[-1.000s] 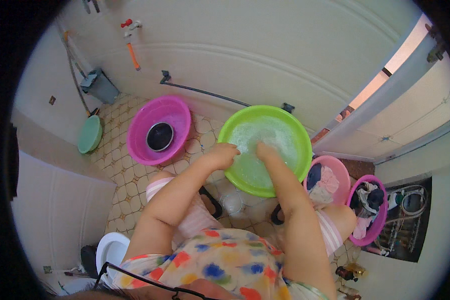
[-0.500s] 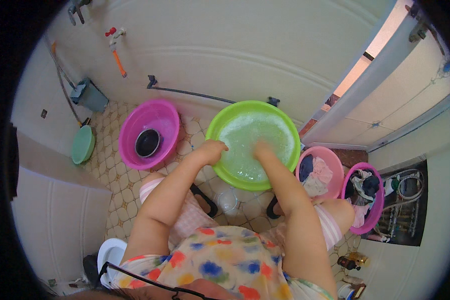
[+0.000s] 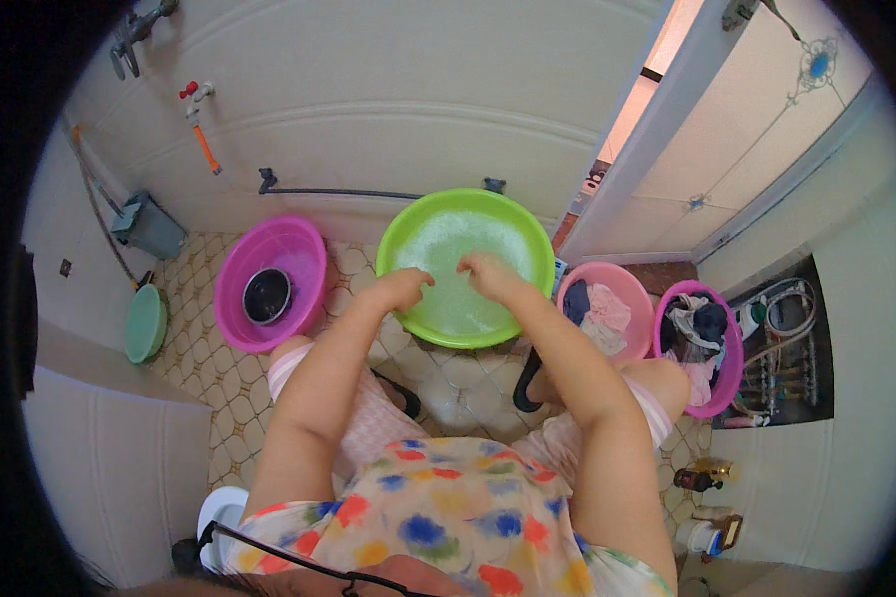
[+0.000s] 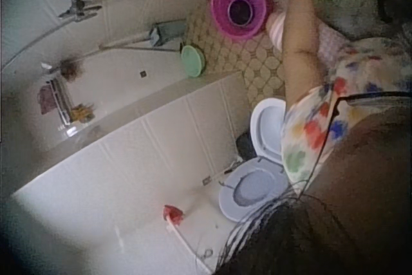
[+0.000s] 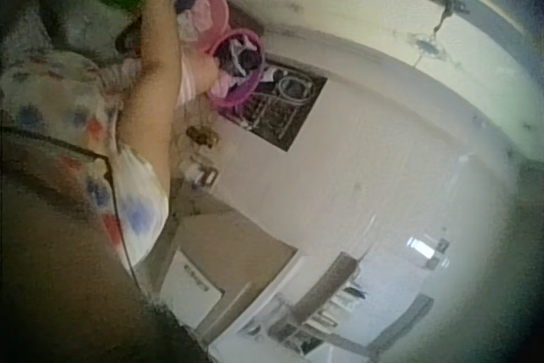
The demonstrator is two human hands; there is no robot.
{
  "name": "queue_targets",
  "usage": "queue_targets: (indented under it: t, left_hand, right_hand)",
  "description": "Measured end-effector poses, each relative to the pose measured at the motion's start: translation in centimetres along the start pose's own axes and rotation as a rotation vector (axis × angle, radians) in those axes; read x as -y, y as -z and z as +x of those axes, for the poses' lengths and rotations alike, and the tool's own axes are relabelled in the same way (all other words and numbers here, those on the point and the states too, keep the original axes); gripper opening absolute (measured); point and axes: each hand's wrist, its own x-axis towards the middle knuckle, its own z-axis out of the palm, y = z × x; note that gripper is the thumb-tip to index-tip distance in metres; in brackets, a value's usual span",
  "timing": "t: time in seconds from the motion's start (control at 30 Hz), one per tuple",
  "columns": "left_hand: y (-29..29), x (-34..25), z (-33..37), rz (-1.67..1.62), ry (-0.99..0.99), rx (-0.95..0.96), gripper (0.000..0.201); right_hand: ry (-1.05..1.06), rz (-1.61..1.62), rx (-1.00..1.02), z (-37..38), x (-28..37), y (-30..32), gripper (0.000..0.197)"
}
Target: The person prepares a green basin with water and detergent, then washes a piece of clothing by hand. They pour water from a metal bowl into the basin, add detergent from a box and a small container, and then scrub the garment in the soapy water.
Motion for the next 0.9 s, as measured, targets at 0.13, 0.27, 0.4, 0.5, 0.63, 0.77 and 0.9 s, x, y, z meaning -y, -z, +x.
queue_targets:
  t: [0.13, 0.27, 0.4, 0.5, 0.63, 0.77, 0.9]
  left_hand:
    - [0.6, -1.0, -1.0, -0.091, -0.030, -0.078, 0.044]
    - [0.8, -3.7, -1.5, -0.101, -0.066, -0.073, 0.040]
    - [0.0, -3.5, -0.7, -0.098, -0.102, -0.075, 0.038]
    - [0.2, -4.3, -0.1, -0.163, -0.102, -0.088, 0.038]
    - [0.0, -5.9, 1.2, -0.204, -0.151, -0.165, 0.037]
    - [-0.4, -7.3, 2.1, -0.215, -0.247, -0.239, 0.036]
    - [0.2, -10.3, 2.5, -0.270, -0.311, -0.232, 0.032]
  right_hand:
    - [-0.114, -0.160, -0.138, -1.5, 2.2, 3.3, 0.033]
    - [0.117, -0.599, -0.110, -5.2, 1.3, 2.2, 0.032]
    - [0.035, -0.268, -0.127, -6.2, 1.9, 4.1, 0.034]
    - [-0.014, -0.174, -0.268, -7.2, -0.6, 7.0, 0.032]
    - [-0.218, 0.029, -0.490, -10.3, -7.5, 10.3, 0.030]
    - [-0.357, -0.039, -0.516, -14.6, -15.0, 9.2, 0.030]
    - [-0.558, 0.195, -0.547, -18.2, -23.7, 4.5, 0.031]
